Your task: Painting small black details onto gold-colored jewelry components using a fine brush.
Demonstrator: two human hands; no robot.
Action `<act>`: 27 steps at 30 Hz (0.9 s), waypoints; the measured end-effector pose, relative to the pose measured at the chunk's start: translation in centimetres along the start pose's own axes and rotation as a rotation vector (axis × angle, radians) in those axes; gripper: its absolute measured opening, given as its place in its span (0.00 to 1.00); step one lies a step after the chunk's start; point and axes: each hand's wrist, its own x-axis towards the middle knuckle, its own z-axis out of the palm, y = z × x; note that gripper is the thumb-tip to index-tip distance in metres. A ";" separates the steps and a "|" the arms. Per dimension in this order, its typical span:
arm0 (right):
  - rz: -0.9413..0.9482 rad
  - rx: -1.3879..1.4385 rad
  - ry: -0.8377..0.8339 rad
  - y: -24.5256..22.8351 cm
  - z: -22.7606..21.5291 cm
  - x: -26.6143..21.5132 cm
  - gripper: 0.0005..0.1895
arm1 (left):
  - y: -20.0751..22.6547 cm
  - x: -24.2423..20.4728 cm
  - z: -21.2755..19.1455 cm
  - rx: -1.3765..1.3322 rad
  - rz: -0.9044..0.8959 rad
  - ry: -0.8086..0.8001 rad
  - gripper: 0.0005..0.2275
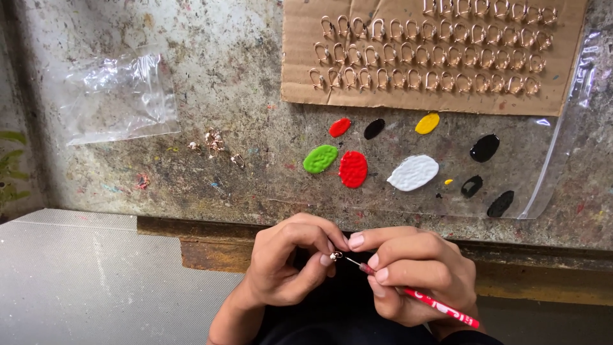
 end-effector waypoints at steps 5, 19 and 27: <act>0.020 -0.026 -0.060 0.0 -0.3 0.2 0.03 | -0.4 -0.3 -0.4 -0.013 -0.013 -0.030 0.01; -0.062 -0.062 -0.073 1.0 -0.2 0.0 0.03 | -0.8 -0.5 -0.9 -0.064 -0.061 -0.069 0.03; -0.052 -0.071 -0.082 1.0 -0.3 -0.1 0.03 | -0.8 -0.4 -1.0 -0.063 -0.060 -0.073 0.03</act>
